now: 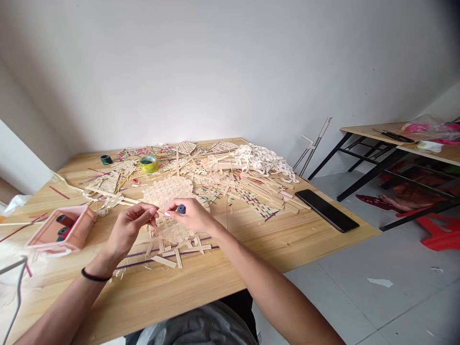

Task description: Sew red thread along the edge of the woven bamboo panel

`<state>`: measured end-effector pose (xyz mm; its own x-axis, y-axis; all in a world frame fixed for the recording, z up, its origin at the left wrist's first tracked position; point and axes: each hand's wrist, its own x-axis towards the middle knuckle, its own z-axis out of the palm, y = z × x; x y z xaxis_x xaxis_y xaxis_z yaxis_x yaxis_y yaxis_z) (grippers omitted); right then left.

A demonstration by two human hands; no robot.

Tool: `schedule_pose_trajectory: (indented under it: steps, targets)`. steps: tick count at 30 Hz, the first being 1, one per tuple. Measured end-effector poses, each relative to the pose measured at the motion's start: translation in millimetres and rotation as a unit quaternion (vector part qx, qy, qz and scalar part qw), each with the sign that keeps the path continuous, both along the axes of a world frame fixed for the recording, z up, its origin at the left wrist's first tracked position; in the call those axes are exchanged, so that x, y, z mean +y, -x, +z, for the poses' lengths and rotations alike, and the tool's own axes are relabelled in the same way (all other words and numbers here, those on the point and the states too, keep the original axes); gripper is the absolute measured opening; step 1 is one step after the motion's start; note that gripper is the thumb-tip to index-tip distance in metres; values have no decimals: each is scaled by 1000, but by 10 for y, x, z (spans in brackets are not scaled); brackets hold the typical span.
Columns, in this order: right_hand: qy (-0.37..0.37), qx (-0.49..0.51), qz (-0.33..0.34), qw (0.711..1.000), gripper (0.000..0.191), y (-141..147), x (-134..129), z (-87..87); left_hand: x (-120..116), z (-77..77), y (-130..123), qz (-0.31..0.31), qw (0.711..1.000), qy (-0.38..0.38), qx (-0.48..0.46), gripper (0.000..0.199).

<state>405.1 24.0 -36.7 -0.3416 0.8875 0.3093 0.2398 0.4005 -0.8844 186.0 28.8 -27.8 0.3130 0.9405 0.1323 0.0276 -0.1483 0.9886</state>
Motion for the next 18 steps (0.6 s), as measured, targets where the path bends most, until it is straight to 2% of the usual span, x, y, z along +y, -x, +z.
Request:
schedule_pose_trajectory:
  steps: [7, 11, 18]
  targets:
    - [21, -24, 46, 998, 8, 18, -9, -8, 7, -11, -5, -8, 1000, 5, -8, 37]
    - [30, -16, 77, 996, 17, 38, -15, -7, 4, -13, -5, -31, 999, -3, 6, 33]
    - [15, -7, 46, 999, 12, 56, -3, -41, -1, -14, 4, -15, 1000, -20, 10, 28]
